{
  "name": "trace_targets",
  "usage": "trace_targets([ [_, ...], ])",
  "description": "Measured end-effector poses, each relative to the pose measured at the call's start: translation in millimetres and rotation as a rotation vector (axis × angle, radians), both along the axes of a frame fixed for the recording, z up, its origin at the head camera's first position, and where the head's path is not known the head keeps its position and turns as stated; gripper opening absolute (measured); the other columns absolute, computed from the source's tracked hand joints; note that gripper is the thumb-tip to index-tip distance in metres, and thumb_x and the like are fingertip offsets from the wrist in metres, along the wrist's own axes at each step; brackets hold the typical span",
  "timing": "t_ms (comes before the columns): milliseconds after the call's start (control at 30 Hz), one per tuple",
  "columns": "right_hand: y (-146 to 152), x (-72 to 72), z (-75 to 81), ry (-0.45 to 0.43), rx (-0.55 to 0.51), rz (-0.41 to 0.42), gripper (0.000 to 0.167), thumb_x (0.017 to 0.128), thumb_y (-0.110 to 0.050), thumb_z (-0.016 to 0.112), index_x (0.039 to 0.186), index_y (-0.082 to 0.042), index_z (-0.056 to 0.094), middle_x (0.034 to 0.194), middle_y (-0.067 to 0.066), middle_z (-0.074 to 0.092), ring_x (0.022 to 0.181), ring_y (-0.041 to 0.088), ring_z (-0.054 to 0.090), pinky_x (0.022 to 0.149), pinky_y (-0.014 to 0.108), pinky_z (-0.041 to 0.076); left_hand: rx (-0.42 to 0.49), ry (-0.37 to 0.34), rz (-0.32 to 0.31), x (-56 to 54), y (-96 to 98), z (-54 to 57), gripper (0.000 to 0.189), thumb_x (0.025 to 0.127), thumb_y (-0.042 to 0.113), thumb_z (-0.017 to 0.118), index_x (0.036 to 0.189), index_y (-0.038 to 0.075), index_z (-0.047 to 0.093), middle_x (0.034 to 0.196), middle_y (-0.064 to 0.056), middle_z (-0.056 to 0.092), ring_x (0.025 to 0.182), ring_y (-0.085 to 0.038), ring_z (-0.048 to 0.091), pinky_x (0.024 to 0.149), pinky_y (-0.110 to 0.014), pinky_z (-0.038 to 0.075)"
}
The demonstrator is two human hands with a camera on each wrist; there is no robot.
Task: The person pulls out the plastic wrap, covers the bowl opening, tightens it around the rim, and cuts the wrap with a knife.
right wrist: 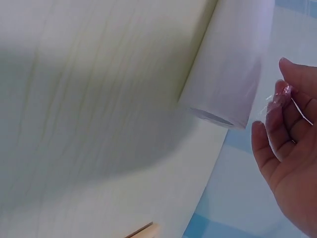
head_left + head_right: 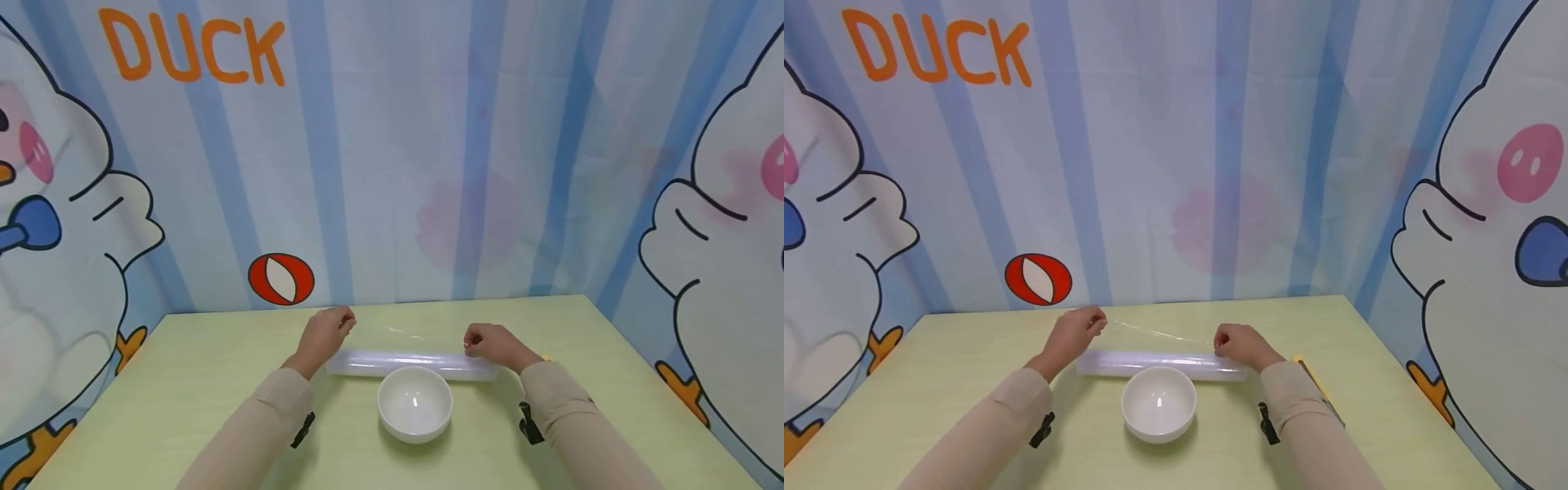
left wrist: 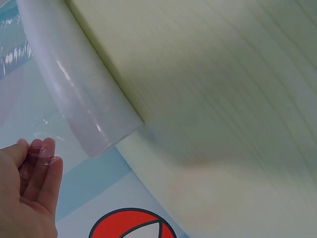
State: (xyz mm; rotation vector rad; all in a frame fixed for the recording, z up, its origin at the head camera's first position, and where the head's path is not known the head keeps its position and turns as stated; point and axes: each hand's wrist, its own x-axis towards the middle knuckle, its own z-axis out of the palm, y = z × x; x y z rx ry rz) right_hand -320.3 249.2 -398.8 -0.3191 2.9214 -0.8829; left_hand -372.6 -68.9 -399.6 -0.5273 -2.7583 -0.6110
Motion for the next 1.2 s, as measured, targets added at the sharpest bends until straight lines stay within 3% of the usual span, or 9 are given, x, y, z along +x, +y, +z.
trace_targets([
  [433,5.5,3.3,9.6,-0.006,-0.112,0.02,0.01,0.092,-0.018,0.054,0.09,-0.008,0.056,0.087,0.012,0.059,0.073,0.018,0.051,0.064,0.029,0.042,0.027,-0.044,-0.004,3.3,-3.5,1.9,0.009,0.091,0.019,0.058,0.093,0.011,0.063,0.076,0.002,0.061,0.065,-0.012,0.051,0.065,-0.025,0.049],
  [733,3.7,-0.2,11.1,0.113,0.0,-0.001,0.008,0.089,-0.015,0.057,0.086,-0.009,0.06,0.083,0.003,0.061,0.074,0.015,0.051,0.067,0.03,0.043,0.034,-0.054,-0.025,4.3,-6.4,1.9,0.008,0.09,0.019,0.059,0.092,0.012,0.062,0.077,0.002,0.062,0.065,-0.009,0.053,0.063,-0.024,0.049],
  [1200,2.8,-1.1,16.3,0.131,0.045,0.018,0.007,0.09,-0.014,0.057,0.087,-0.008,0.06,0.082,0.003,0.06,0.072,0.014,0.051,0.066,0.031,0.043,0.066,-0.11,-0.048,7.6,-11.0,7.4,0.009,0.091,0.018,0.057,0.094,0.011,0.062,0.087,-0.005,0.066,0.068,-0.01,0.06,0.065,-0.026,0.052],
])
